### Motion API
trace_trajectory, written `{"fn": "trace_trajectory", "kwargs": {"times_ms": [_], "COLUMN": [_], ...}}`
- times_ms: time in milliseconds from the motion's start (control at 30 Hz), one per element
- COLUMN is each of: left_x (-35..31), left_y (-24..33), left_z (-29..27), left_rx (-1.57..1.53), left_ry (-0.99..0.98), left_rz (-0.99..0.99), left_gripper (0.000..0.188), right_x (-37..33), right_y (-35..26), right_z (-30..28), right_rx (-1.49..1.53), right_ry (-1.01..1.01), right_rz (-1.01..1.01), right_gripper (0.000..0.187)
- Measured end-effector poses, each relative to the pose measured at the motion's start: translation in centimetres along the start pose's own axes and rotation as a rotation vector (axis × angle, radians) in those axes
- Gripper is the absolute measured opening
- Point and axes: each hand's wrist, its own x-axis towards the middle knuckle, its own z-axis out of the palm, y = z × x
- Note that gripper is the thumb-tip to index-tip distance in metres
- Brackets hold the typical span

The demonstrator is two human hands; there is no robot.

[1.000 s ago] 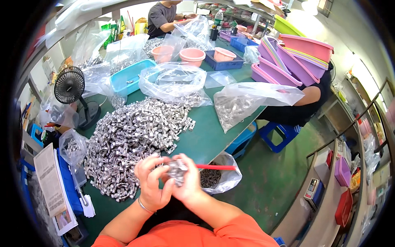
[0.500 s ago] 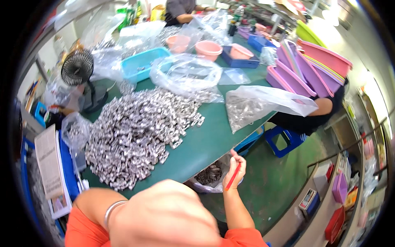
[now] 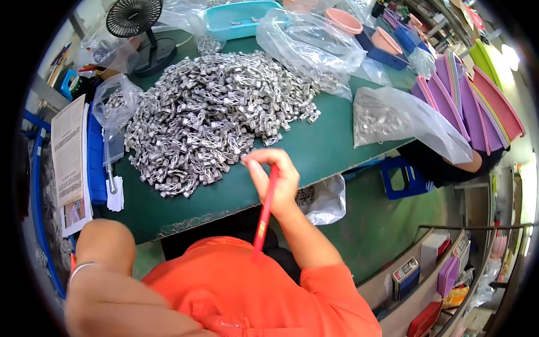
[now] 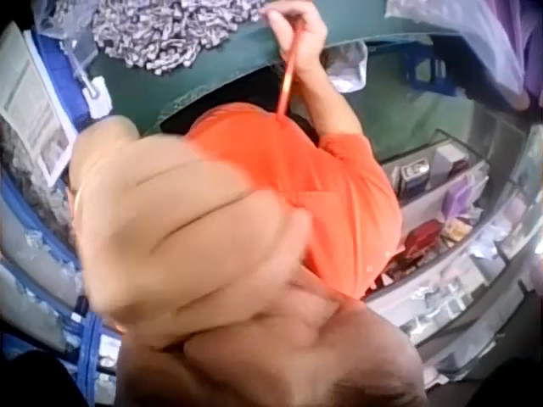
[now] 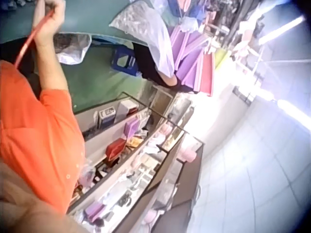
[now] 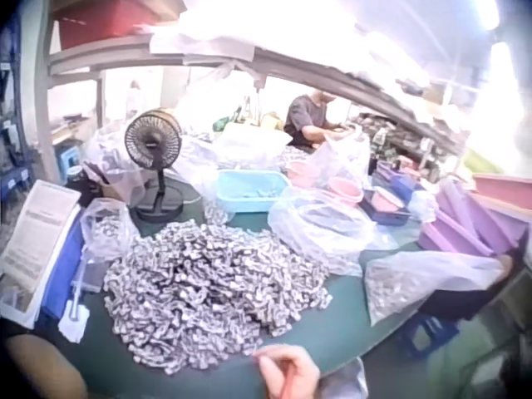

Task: The person picks up silver metal clips from a large pile and joins them together by hand.

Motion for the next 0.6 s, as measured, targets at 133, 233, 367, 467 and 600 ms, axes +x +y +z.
{"fn": "trace_trajectory", "kwargs": {"times_ms": [133,233,367,467,600], "left_x": [-4.8,-6.1,-9.6,-11.9,-12.4], "left_y": [-2.8,-7.2,-11.9,-13.3,-14.9], "left_z": [-0.8,0.4,4.7,6.0,7.1], "left_rx": [-0.147,-0.107,0.117,0.007,-0.148], "left_ry": [0.016,0.061,0.113,0.062,0.180], "left_rz": [0.124,0.098,-0.405,-0.499,-0.756], "left_gripper": [0.021,0.009,0.009,0.009,0.012], "right_x": [5.1,9.0,11.1,11.3,12.0], "right_y": [1.5,2.6,3.0,2.4,1.5], "right_z": [2.7,3.8,3.8,4.5,5.1], "right_rx": [-0.367,-0.779,-1.069,-1.152,-0.776], "right_ry": [-0.078,-0.153,-0.297,-0.353,-0.348], "right_rz": [-0.342,-0.558,-0.596,-0.561,-0.520], "right_gripper": [0.015,0.012,0.016,0.015,0.013]}}
